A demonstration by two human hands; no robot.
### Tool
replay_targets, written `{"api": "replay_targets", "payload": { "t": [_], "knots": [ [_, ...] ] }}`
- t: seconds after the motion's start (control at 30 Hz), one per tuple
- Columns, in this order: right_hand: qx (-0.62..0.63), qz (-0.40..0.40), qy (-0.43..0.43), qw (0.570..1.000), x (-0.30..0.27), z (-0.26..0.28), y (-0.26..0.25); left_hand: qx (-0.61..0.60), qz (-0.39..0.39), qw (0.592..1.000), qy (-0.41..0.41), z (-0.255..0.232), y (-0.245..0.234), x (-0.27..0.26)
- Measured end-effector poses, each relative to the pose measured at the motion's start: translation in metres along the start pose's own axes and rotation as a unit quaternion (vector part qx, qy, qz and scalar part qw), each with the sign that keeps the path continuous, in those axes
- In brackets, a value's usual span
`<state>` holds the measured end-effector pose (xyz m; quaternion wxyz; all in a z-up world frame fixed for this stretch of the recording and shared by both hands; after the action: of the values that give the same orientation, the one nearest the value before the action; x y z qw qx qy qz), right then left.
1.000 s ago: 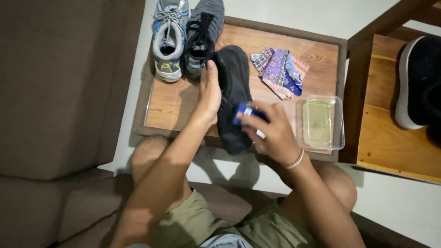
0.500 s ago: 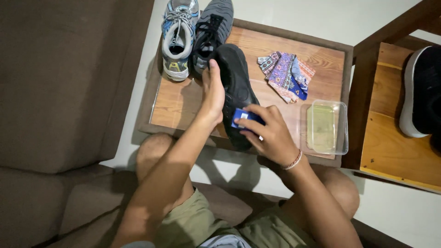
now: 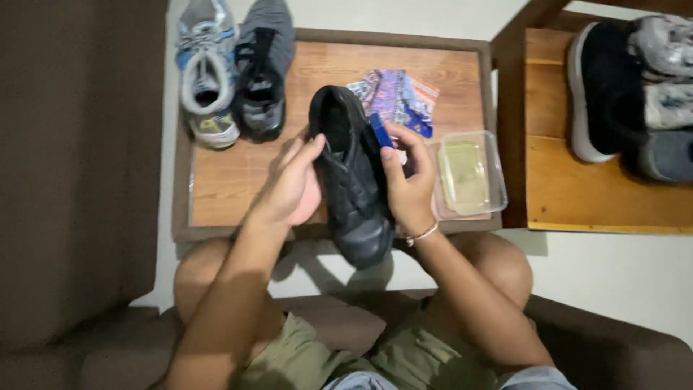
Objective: Cleaning a black leather shoe using a small brush and cleaning solution.
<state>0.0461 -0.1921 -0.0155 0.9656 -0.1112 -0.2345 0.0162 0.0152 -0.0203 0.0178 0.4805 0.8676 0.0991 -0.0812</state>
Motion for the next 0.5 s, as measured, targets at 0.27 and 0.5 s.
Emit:
{"api": "replay_targets", "payload": {
  "t": [0.27, 0.5],
  "knots": [
    [-0.03, -0.058, 0.014, 0.998, -0.002, 0.028, -0.011, 0.06, 0.12, 0.99, -0.047, 0.016, -0.03, 0.0],
    [-0.053, -0.098, 0.017, 0.994, -0.004, 0.039, -0.005, 0.033, -0.047, 0.979, -0.196, 0.066, -0.018, -0.015]
  ]
}}
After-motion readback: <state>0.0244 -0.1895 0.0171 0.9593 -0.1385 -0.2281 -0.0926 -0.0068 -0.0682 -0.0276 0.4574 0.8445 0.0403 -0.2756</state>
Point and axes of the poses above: each hand's wrist, its own x-axis towards the middle knuckle, its own y-axis out of the palm, z = x × y, the point moved 3 cm from there along x, towards the middle knuckle, and after that the axes turned 6 degrees about -x, right-handed, at the moved point
